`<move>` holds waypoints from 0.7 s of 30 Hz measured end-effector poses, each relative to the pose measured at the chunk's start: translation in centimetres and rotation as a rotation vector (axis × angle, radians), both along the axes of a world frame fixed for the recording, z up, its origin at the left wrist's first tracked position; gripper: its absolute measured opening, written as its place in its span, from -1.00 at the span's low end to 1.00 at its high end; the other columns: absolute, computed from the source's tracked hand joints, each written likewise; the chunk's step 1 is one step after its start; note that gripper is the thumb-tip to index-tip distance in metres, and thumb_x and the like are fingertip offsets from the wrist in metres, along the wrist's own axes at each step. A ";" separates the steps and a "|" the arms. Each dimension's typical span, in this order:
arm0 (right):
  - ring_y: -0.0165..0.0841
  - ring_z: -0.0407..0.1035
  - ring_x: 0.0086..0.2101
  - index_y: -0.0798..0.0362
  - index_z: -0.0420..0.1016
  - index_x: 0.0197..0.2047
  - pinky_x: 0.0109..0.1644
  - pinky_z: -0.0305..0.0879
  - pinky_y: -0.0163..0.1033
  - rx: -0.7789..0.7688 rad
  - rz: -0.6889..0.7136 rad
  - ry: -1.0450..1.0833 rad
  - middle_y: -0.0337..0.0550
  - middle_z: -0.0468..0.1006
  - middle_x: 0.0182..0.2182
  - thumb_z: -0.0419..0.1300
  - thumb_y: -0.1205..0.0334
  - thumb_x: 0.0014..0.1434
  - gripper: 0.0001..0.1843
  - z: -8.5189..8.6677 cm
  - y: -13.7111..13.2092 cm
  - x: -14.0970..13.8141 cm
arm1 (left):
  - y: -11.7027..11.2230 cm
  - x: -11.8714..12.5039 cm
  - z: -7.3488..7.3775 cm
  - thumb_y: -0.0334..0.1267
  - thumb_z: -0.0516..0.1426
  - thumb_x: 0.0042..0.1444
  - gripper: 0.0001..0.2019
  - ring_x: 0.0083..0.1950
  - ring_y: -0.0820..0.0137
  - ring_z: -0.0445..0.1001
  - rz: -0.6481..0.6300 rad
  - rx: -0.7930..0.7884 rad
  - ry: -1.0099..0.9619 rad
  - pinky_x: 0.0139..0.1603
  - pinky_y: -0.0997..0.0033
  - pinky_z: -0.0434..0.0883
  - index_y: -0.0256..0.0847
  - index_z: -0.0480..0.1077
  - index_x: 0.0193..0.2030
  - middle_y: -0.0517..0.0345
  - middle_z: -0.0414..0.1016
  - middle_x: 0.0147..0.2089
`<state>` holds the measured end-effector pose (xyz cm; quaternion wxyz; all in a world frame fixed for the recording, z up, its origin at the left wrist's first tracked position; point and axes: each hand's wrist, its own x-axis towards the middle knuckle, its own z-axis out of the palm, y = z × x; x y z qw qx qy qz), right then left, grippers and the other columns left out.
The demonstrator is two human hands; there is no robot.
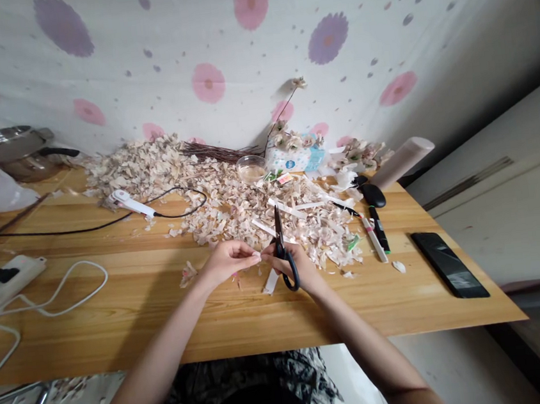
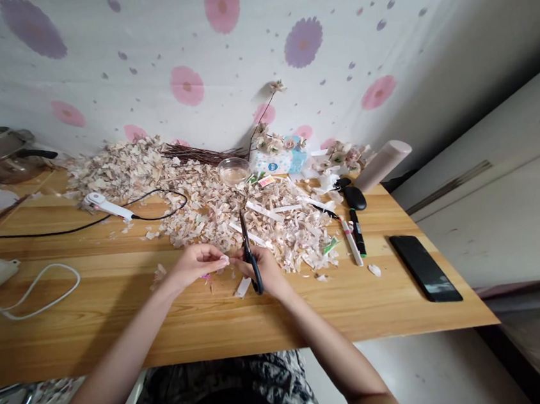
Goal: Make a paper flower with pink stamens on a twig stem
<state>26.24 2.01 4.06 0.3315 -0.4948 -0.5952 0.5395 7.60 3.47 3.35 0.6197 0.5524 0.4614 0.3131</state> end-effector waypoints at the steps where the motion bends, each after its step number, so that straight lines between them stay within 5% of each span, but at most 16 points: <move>1: -0.49 0.12 -0.61 0.14 0.42 -0.41 -0.51 0.07 -0.35 0.000 -0.005 0.012 -0.33 0.25 -0.65 0.24 -0.16 -0.01 -0.54 0.0 0.0 0.0 | -0.1 0.2 0.0 -0.35 0.26 0.06 -0.88 -0.36 0.46 0.50 -0.011 -0.001 0.001 -0.26 0.38 0.49 -0.36 0.43 -0.32 0.18 0.51 -0.38; 21: -0.50 0.12 -0.62 0.11 0.38 -0.37 -0.51 0.04 -0.35 0.000 0.044 0.297 -0.36 0.23 -0.68 0.20 -0.01 0.12 -0.68 -1.1 -0.1 0.0 | -0.4 0.4 -0.6 -0.26 0.16 0.18 -0.85 -0.37 0.47 0.43 -0.038 -0.114 -0.183 -0.31 0.40 0.43 -0.34 0.39 -0.33 0.21 0.42 -0.38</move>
